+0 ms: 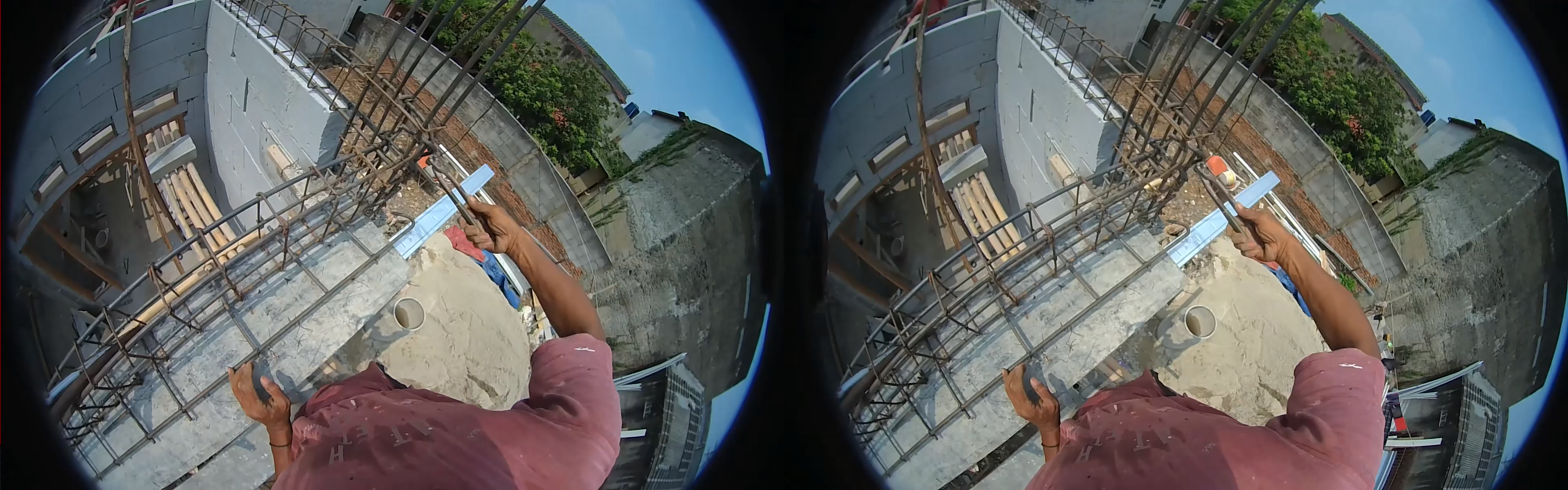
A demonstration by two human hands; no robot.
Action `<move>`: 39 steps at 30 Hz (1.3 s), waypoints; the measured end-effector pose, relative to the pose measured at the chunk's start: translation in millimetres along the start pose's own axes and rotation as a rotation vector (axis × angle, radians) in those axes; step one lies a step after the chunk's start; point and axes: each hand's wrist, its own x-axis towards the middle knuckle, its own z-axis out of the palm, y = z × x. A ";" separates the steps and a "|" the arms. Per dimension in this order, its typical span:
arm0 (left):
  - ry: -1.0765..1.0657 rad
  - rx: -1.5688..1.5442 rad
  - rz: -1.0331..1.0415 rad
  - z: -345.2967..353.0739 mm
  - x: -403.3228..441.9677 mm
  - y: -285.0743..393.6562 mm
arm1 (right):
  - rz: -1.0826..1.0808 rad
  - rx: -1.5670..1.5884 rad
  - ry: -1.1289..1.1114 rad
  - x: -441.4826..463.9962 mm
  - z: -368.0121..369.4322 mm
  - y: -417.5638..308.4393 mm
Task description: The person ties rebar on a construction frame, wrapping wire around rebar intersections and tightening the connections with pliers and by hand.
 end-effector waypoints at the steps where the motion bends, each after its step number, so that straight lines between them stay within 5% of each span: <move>1: 0.010 -0.007 0.020 -1.4 2.4 0.8 | 0.109 -0.167 -0.082 5.8 8.3 19.7; 3: 0.067 -0.007 0.018 12.5 11.6 6.8 | 0.163 -0.799 0.010 27.0 45.2 68.2; 5: 0.064 -0.040 0.029 4.8 7.6 3.5 | 0.184 -1.028 -0.108 45.4 55.1 112.0; 15: -0.091 -0.125 0.011 -0.6 15.2 4.8 | -0.047 -0.709 -0.321 36.8 124.3 211.0; 18: -0.246 -0.983 -0.447 -2.9 53.4 55.1 | -0.195 -0.860 -0.263 20.1 171.3 210.8; 21: -0.479 -1.134 -0.819 -19.7 86.9 106.4 | -0.488 -1.136 -0.024 29.0 191.6 230.8; 25: -0.521 -1.131 -0.917 -14.3 90.9 117.8 | -0.646 -1.297 0.095 38.6 205.9 241.8; 29: -0.516 -1.228 -1.205 -11.4 91.6 104.7 | -0.564 -1.388 0.166 31.9 215.5 234.7; 32: -0.397 -1.613 -1.631 -15.7 99.5 92.3 | -0.607 -1.357 0.133 44.9 205.5 250.7; 36: -0.332 -1.598 -1.558 -13.6 86.7 89.0 | -0.682 -1.320 0.097 57.3 199.2 261.3; 39: -0.252 -1.577 -1.416 -4.3 74.4 84.2 | -0.505 -1.121 -0.063 61.6 204.1 262.9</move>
